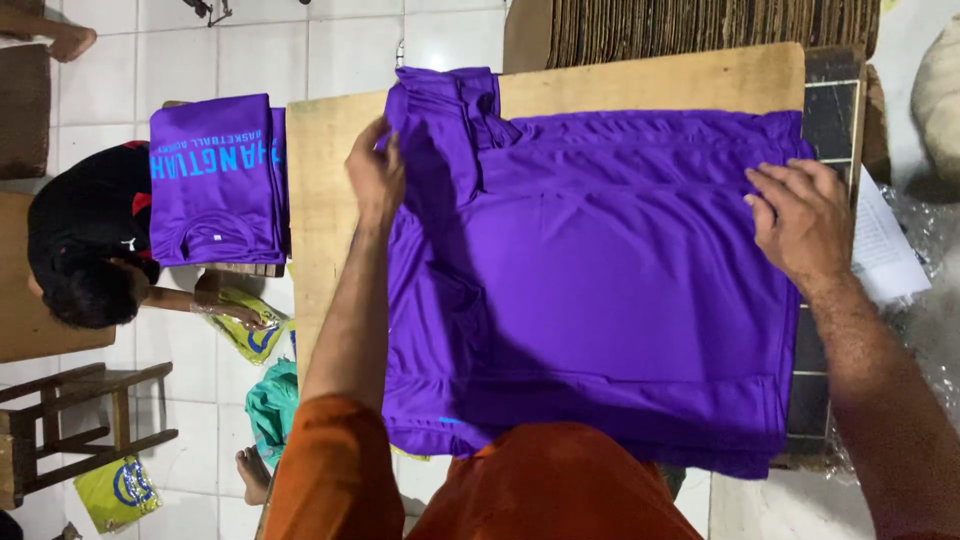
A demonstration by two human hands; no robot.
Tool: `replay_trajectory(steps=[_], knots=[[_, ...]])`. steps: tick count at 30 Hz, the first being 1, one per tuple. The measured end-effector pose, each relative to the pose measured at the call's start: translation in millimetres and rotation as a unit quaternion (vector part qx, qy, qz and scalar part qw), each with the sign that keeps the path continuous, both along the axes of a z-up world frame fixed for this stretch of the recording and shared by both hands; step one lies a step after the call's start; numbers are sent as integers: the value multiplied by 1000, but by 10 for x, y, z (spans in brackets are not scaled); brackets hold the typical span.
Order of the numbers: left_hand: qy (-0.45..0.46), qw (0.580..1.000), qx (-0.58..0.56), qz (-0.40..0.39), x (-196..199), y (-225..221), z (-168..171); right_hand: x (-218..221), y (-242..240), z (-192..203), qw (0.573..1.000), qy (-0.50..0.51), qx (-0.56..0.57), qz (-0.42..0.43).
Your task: Folding purple athletic shirts on a wooden table
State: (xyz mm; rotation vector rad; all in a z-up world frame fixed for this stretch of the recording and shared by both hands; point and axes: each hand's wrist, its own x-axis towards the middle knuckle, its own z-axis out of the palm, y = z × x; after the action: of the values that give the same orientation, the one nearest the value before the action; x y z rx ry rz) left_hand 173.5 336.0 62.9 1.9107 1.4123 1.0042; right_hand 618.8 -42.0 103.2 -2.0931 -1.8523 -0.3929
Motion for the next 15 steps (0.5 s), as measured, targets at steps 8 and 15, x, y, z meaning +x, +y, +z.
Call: replay_trajectory(steps=[8, 15], knots=[[143, 986, 25, -81, 442, 720, -706, 265, 12, -163, 997, -22, -65, 15], [32, 991, 1, -130, 249, 382, 183, 409, -264, -237, 991, 94, -88, -28]])
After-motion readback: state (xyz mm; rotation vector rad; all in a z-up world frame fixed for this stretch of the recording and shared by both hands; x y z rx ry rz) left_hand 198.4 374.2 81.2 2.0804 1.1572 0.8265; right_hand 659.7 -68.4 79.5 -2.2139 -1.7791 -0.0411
